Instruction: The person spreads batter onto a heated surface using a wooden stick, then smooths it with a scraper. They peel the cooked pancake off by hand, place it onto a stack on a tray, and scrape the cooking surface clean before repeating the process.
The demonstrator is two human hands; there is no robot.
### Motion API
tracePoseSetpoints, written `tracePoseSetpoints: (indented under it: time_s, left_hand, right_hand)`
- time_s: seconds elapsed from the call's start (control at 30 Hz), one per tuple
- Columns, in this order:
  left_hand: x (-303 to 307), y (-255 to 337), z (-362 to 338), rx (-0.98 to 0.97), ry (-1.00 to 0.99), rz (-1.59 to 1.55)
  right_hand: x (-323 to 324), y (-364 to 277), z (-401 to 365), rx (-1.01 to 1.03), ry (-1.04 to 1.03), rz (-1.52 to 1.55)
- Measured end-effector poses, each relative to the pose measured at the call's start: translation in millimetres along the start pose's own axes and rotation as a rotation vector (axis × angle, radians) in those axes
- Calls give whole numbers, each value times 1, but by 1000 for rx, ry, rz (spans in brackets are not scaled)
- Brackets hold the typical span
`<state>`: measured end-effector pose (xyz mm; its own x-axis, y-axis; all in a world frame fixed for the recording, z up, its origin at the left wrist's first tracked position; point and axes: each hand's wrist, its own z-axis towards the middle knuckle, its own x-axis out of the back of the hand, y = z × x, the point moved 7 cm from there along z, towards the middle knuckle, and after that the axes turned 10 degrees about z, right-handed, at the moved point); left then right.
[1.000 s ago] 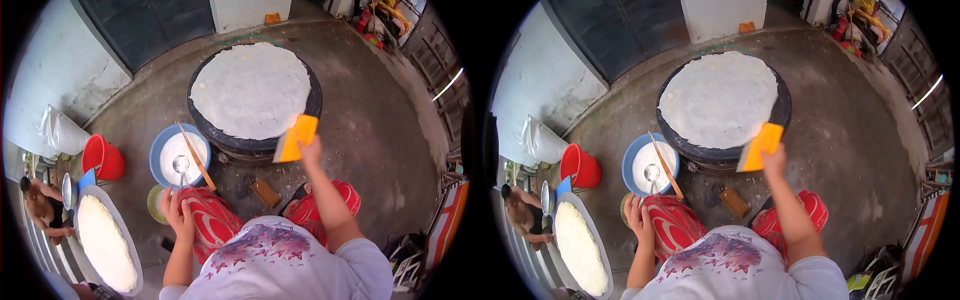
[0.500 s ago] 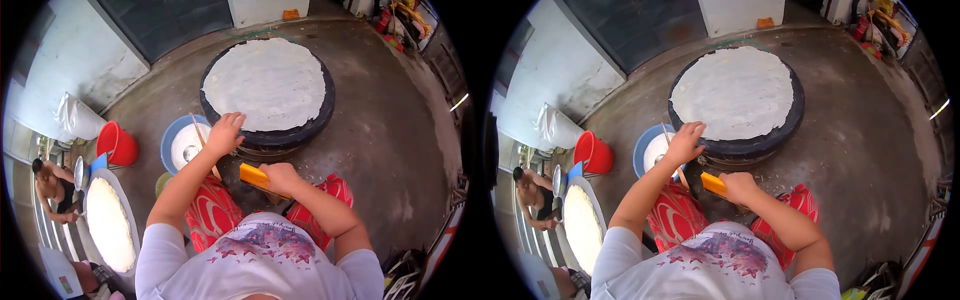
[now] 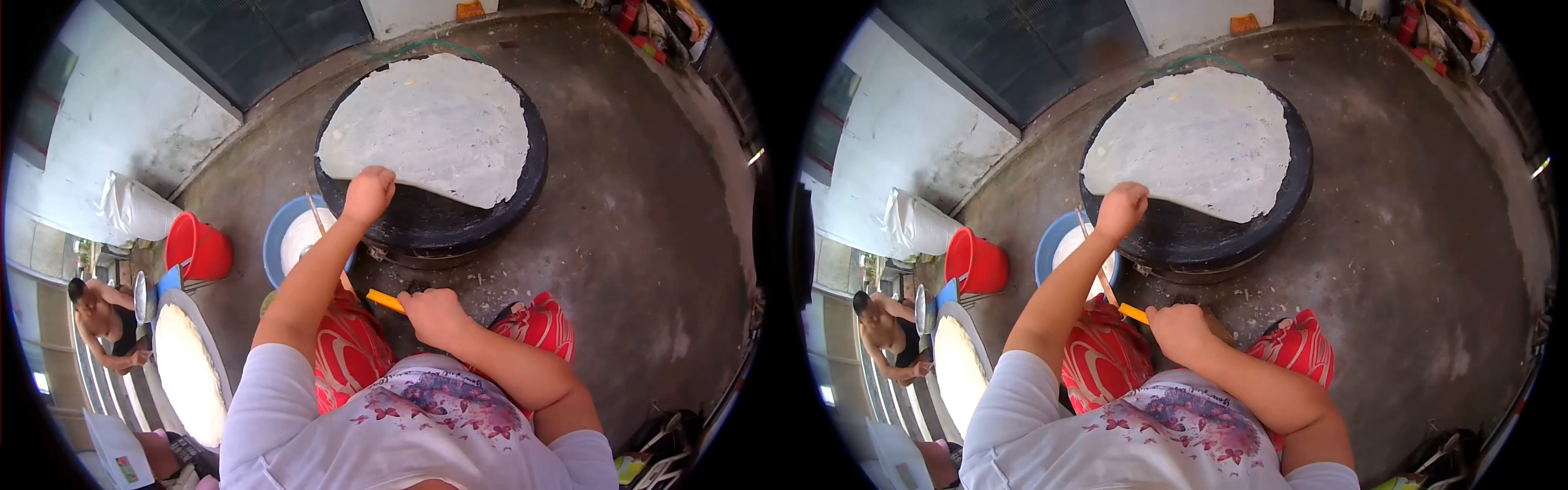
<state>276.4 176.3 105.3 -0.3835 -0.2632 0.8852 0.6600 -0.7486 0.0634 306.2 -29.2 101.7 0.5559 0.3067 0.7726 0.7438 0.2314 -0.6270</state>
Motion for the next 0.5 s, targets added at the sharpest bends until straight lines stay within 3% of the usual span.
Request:
tracePoseSetpoints:
  time_s: [0.1, 0.17, 0.27, 0.43, 0.5]
  left_hand:
    - [17, 2, 30, 32, -17, 23]
    - [43, 14, 47, -50, 139, 28]
    - [73, 27, 61, -79, 185, 47]
    - [88, 47, 33, -175, 256, 94]
    - [79, 45, 18, -193, 232, 107]
  right_hand:
    - [1, -1, 1, -3, -2, 12]
    - [0, -1, 0, -6, -8, 17]
    - [2, -2, -1, -13, -18, 22]
    - [3, -3, -4, 4, 1, 30]
    - [8, -7, -6, 77, 97, -34]
